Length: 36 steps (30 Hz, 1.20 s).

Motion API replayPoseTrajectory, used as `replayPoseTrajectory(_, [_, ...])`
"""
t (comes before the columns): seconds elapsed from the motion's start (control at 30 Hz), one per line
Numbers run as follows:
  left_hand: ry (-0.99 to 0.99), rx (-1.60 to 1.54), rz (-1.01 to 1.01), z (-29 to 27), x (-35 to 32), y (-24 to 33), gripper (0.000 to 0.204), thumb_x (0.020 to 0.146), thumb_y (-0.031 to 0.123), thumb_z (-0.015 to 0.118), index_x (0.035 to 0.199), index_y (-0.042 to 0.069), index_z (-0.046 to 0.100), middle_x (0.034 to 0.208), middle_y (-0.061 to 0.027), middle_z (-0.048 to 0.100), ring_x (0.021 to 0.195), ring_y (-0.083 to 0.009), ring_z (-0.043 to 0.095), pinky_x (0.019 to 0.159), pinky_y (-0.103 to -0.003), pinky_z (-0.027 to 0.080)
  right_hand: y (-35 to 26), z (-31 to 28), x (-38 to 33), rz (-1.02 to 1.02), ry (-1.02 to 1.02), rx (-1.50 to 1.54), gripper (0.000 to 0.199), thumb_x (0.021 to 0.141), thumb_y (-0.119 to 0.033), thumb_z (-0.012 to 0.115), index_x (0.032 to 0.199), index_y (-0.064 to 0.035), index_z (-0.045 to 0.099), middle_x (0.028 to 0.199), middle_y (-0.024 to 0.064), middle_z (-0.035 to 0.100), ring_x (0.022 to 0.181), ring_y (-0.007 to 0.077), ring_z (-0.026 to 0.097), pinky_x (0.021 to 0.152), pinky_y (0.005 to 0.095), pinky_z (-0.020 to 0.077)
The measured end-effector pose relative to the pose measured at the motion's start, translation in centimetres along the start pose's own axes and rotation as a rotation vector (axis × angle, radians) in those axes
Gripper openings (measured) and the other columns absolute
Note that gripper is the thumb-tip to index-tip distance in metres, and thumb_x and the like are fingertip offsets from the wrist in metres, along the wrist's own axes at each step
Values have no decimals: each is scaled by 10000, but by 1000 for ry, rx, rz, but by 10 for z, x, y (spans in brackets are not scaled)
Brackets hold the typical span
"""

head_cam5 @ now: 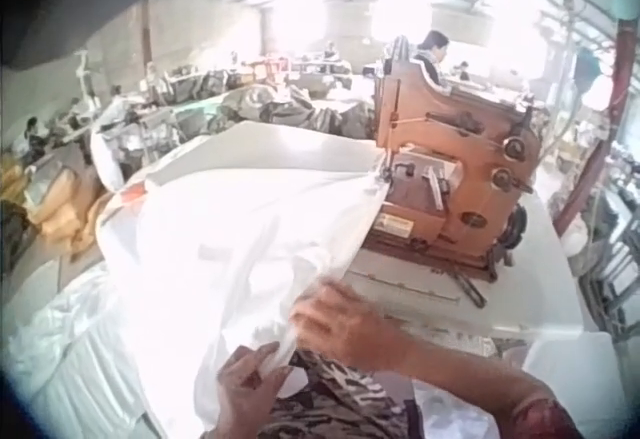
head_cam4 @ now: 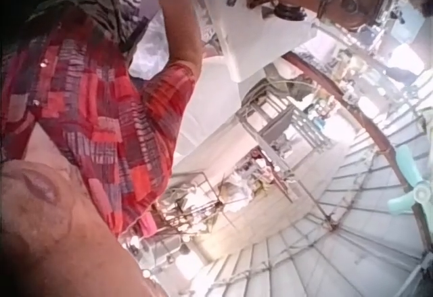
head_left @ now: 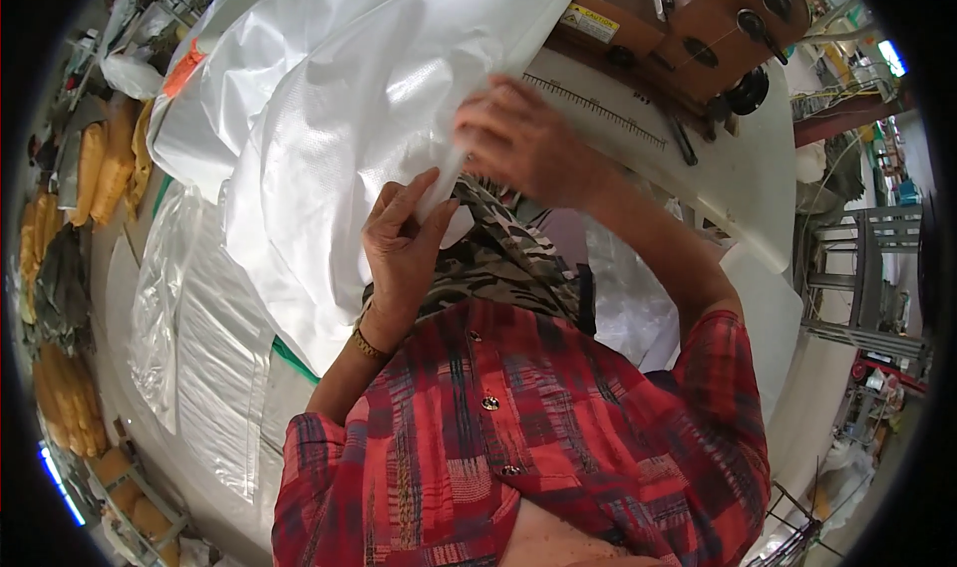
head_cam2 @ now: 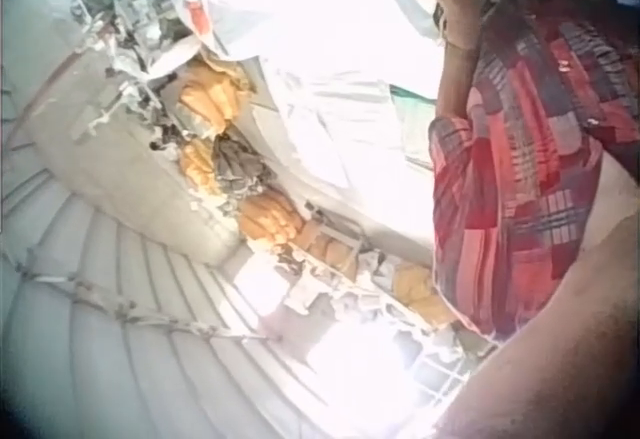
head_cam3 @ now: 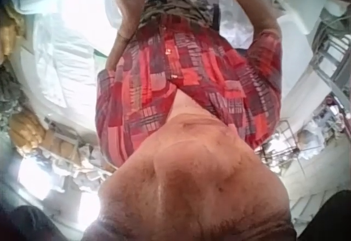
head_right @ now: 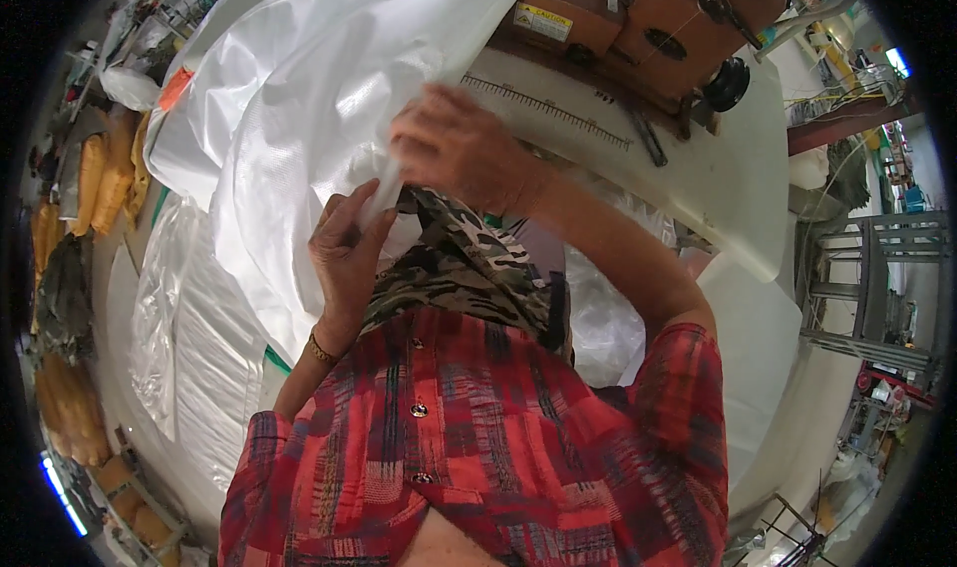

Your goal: The person sews a large white plastic bag using a sewing machine, folding and aligning the edges by hand and guiding the material under the needle to stitch along the seams.

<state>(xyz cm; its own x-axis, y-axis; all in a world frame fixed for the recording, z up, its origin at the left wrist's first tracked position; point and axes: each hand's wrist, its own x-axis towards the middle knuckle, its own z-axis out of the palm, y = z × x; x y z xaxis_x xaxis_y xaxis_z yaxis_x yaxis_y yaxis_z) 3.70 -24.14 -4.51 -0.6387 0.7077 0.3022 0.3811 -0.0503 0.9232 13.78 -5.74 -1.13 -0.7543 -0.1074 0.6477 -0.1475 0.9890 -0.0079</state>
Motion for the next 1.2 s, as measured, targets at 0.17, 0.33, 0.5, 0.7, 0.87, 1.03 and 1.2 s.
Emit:
replayPoseTrajectory(0.17, [18,130,47,0,11,9,225,798,-8,754,1018,12,710,701,-10,460,589,-73,393,513,-235,309,11,-2,3,-54,-101,42,225,824,-232,690,967,-82,603,1070,43,578,1060,256,560,1030,446,410])
replayPoseTrajectory(0.33, [34,76,76,-2,13,9,118,823,-12,726,937,1,701,672,-38,452,574,-95,400,509,-255,330,45,-16,2,-40,-103,-25,174,812,-187,684,927,-83,606,1010,41,582,1023,264,557,935,424,429])
replayPoseTrajectory(0.5, [19,218,263,-15,24,17,97,828,-9,710,922,-4,690,702,-79,511,580,-181,520,544,-273,416,74,-26,9,-45,-77,-163,150,803,-195,669,882,-83,608,971,42,575,1002,243,562,939,393,448])
replayPoseTrajectory(0.7, [-23,339,258,-24,26,31,117,842,-24,679,956,0,692,797,-117,603,671,-247,618,629,-272,494,103,-42,15,-76,-112,-242,101,825,-152,639,890,-83,603,978,57,573,1005,256,557,932,402,435])
replayPoseTrajectory(0.87, [9,202,158,-30,23,26,220,839,-61,654,1035,26,703,834,-132,625,706,-266,636,663,-260,499,122,-50,19,-84,-176,-289,86,850,-156,612,908,-92,611,993,57,576,1028,252,545,945,397,412])
replayPoseTrajectory(1.03, [-54,250,148,-37,30,33,306,831,-55,656,1116,49,693,854,-132,619,722,-266,631,681,-281,504,139,-51,21,-28,-145,-340,112,928,-196,577,967,-96,609,1037,66,588,1042,265,542,952,395,405])
replayPoseTrajectory(1.2, [-116,459,216,-39,43,35,289,831,-5,676,1112,61,698,831,-137,598,663,-287,594,636,-335,493,122,-59,41,-45,-167,-299,155,904,-190,584,932,-41,618,925,103,584,923,291,555,862,411,418])
